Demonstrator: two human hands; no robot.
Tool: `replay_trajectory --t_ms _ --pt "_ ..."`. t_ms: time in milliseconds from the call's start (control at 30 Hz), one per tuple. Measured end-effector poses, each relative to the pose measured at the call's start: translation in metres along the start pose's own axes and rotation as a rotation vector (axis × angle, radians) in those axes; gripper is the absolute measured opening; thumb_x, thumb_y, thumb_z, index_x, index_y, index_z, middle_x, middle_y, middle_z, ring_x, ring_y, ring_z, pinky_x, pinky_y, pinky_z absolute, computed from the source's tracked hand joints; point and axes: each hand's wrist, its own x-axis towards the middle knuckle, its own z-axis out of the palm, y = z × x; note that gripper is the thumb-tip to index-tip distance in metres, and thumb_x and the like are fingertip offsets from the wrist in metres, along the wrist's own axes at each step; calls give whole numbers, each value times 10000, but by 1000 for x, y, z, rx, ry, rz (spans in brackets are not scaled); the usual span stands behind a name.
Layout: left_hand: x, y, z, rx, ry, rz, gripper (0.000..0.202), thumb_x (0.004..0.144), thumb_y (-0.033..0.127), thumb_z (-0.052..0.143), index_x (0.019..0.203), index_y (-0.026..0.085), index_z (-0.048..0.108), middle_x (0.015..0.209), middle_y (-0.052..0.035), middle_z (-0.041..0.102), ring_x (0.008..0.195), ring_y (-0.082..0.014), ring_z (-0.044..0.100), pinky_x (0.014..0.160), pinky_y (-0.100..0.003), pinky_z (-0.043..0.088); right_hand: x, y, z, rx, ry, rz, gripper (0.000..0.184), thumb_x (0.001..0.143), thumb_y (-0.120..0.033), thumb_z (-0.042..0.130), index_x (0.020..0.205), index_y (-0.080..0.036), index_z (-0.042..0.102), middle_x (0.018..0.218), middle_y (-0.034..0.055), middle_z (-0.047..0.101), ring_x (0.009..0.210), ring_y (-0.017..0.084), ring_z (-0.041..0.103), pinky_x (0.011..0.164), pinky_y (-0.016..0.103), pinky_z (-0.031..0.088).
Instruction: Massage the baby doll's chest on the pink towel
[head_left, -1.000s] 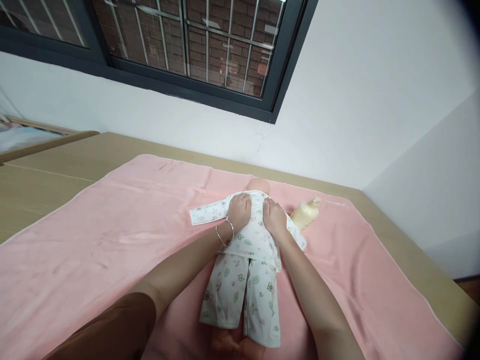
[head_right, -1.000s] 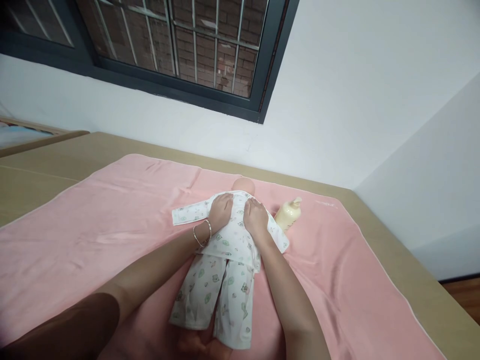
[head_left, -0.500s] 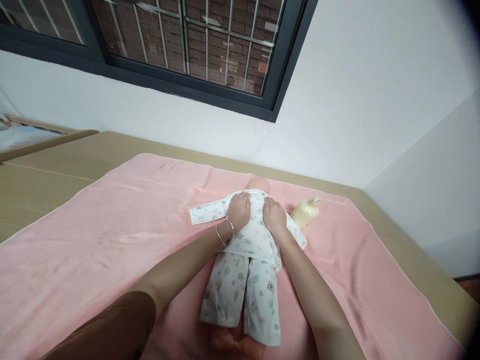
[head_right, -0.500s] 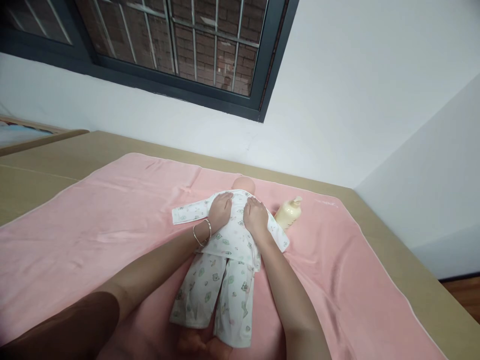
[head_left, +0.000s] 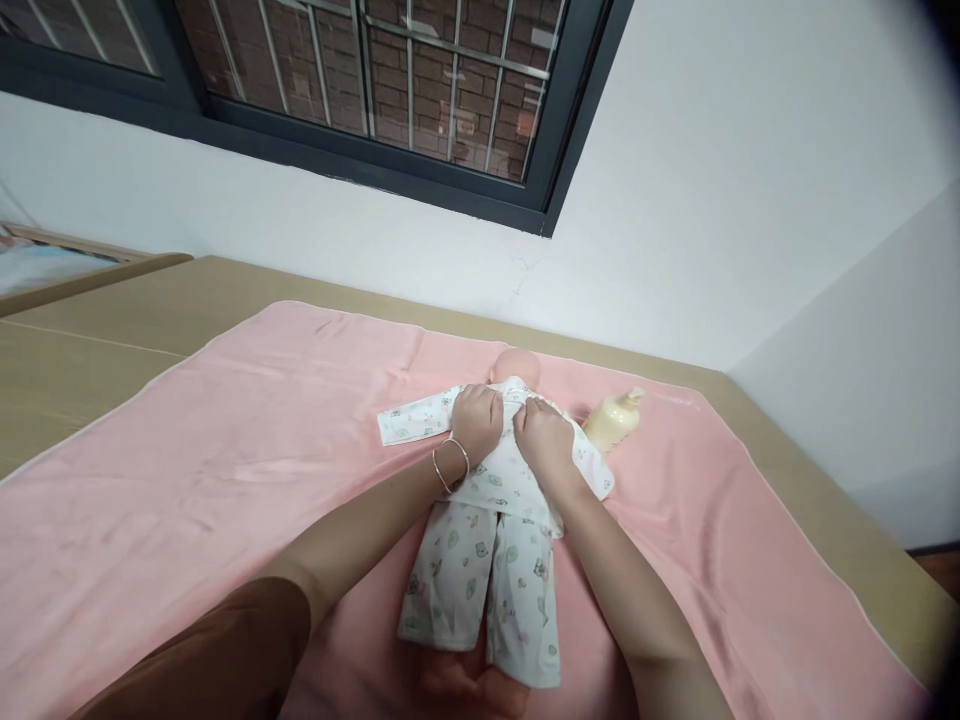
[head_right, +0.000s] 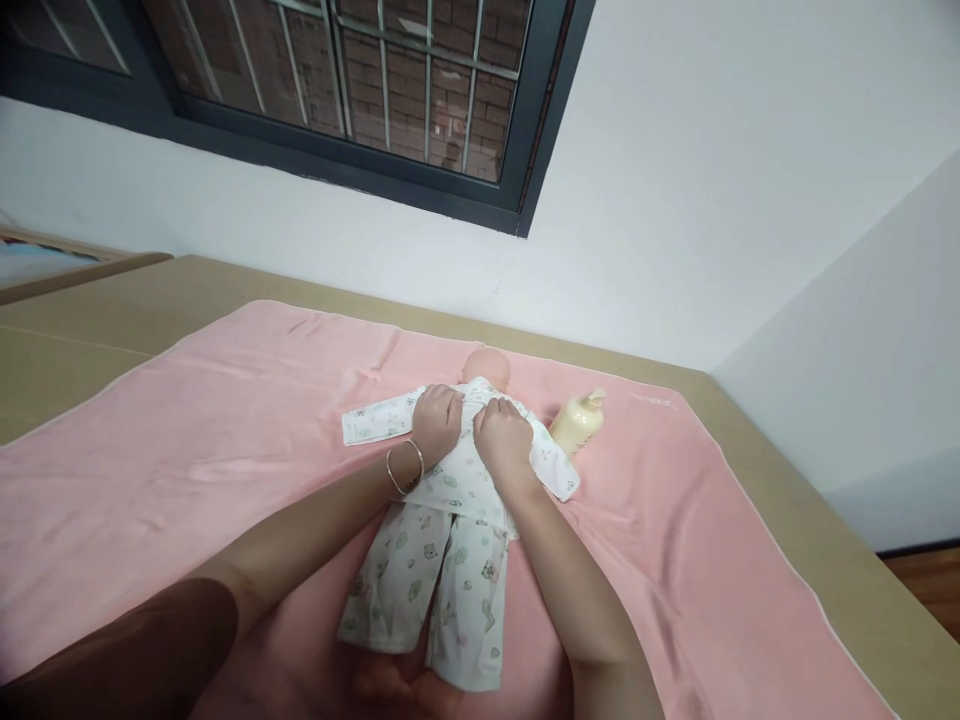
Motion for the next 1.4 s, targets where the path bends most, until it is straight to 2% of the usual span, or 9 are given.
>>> replay_trajectory --t_ms 133,233,400,500,633,867,1033,1133,1400 --pt "2 -5 6 -91 -3 -18 324 917 171 364 948 182 686 1012 -86 715 1004 -234 619 956 -412 490 3 5 2 86 -27 -11 411 1011 -245 298 1185 -112 646 1245 158 679 1194 252 605 981 320 429" --pt "5 -9 12 -137 -61 -51 388 876 139 374 1116 156 678 1217 -88 693 1173 -227 595 1087 -414 443 9 14 8 175 -52 -28 466 1001 -219 278 1345 -83 560 1418 162 572 1358 252 483 1131 371 323" --pt "9 -9 16 -95 -152 -60 416 926 201 375 1256 138 619 1351 -112 631 1326 -255 515 1175 -457 352 16 26 18 286 -94 -2 510 977 -210 257 1401 -113 524 1476 130 524 1397 233 437 1172 405 278" --pt "11 -7 13 -49 -176 -36 399 941 231 385 1255 142 613 1351 -123 626 1337 -272 500 1169 -478 342 16 26 20 290 -103 9 532 970 -233 268 1434 -96 490 1501 138 494 1418 257 407 1181 425 266" --pt "12 -5 10 -46 -191 -5 384 904 192 404 1208 143 632 1260 -113 671 1217 -261 571 1107 -451 396 16 25 20 284 -119 11 548 956 -229 286 1454 -86 468 1525 146 460 1439 279 377 1188 443 252" --pt "10 -5 8 -80 -148 -29 390 846 156 416 1153 144 656 1169 -98 699 1117 -262 597 1044 -436 426 14 21 14 233 -41 -58 498 920 -161 334 1353 -100 572 1412 143 584 1324 243 510 1130 371 331" --pt "6 1 0 6 -100 9 317 818 146 445 1031 163 679 1042 -107 700 1032 -274 600 955 -437 458 7 8 6 138 -19 18 394 912 -171 379 1193 -172 656 1191 109 709 1082 240 642 931 316 439" --pt "4 3 -1 47 -93 10 280 809 159 471 987 172 687 1006 -108 694 1010 -282 601 928 -440 467 5 5 5 114 -35 70 352 924 -194 373 1117 -184 667 1093 103 726 994 239 657 859 308 447" --pt "11 -3 8 -20 -188 -54 432 823 174 455 1214 153 637 1298 -102 654 1243 -260 553 1125 -424 369 19 23 15 279 -81 -40 519 909 -164 335 1383 -96 534 1459 144 536 1370 255 456 1149 408 313"
